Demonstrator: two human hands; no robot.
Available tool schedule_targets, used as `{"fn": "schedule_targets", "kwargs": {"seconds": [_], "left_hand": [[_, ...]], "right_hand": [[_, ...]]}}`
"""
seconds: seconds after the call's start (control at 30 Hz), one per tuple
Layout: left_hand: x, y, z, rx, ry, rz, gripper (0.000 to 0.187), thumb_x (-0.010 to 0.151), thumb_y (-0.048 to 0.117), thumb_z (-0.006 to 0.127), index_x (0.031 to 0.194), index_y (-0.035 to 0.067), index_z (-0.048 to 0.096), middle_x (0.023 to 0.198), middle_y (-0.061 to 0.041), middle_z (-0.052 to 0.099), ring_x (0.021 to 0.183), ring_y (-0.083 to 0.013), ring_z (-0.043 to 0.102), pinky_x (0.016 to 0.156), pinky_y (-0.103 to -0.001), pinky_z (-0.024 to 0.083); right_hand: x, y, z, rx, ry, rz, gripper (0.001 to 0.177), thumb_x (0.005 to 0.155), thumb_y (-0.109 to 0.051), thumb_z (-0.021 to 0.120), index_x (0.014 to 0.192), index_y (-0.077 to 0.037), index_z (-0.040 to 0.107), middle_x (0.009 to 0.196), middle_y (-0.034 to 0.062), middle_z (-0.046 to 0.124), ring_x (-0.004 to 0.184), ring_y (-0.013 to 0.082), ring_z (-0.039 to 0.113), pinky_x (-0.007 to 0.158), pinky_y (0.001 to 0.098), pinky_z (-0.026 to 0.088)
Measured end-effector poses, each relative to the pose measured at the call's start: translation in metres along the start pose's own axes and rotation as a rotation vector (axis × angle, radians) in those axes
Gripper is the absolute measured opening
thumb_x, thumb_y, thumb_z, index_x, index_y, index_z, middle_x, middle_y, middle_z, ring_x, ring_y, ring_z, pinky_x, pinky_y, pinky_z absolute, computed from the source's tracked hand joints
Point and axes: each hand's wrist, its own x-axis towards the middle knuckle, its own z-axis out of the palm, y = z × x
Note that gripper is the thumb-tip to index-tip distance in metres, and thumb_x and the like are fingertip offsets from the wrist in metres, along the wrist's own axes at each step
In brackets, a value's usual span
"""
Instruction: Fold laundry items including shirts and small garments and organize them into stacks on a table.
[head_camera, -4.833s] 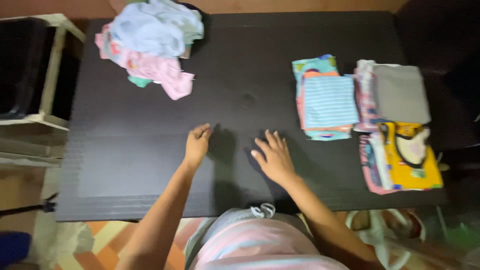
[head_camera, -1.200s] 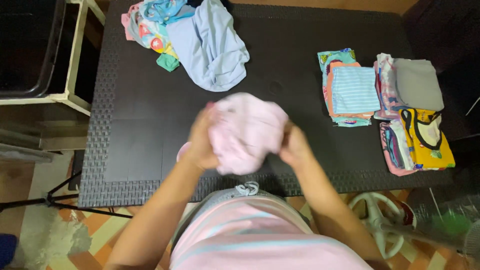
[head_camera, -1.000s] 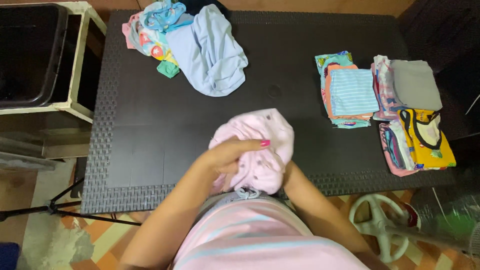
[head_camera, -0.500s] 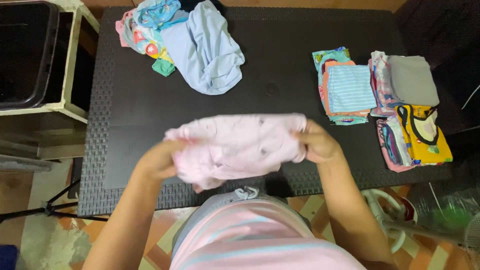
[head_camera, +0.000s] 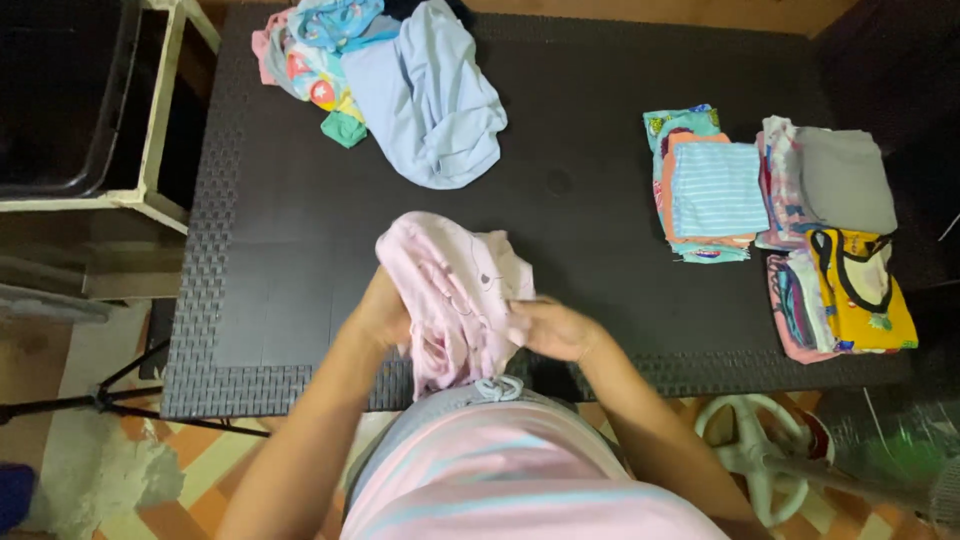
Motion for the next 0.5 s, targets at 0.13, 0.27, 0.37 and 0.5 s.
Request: {"fn": "schedule_targets", "kwargs": {"seconds": [0.13,0.27,0.37,0.5], "left_hand": [[-0.006,0.005,0.013,-0.083,-0.099,-0.047,0.06,0.106,0.043,0.04,0.143,-0.002,0.054,0.14,-0.022,0.061,0.124,-0.0351,0.061,0.112,-0.052,0.045],[-0.011,0.007,0.011,-0.186,-0.136,-0.039,0.06,0.105,0.044,0.038,0.143,0.0,0.051,0.143,-0.021,0.058,0.13,-0.0366,0.059,0.115,-0.052,0.042],[-0.001,-0.009,-0.016,-0.194,-0.043,-0.023,0.062,0.104,0.048,0.034,0.145,0.004,0.049,0.145,-0.021,0.056,0.132,-0.0376,0.056,0.116,-0.053,0.038],[-0.008,-0.037,-0.056,-0.219,0.169,-0.118,0.068,0.1,0.056,0.03,0.145,0.009,0.05,0.142,-0.018,0.058,0.126,-0.0352,0.059,0.109,-0.05,0.045]], "right_hand": [[-0.023,-0.051,-0.018,0.252,0.129,-0.208,0.059,0.097,-0.04,0.053,0.142,-0.002,0.054,0.144,0.0147,0.061,0.137,0.0319,0.055,0.121,0.0519,0.038],[-0.03,-0.081,0.01,0.374,0.03,-0.301,0.079,0.097,-0.062,0.048,0.148,-0.001,0.047,0.148,0.0172,0.056,0.139,0.0329,0.052,0.118,0.0521,0.037],[0.003,-0.04,0.004,0.343,-0.085,-0.142,0.084,0.094,-0.065,0.046,0.152,-0.005,0.042,0.151,0.014,0.054,0.139,0.0304,0.05,0.115,0.0497,0.037],[0.029,0.004,-0.006,-0.073,0.094,0.091,0.064,0.097,-0.039,0.06,0.148,-0.001,0.048,0.145,0.0109,0.059,0.133,0.0239,0.056,0.114,0.042,0.043]]}}
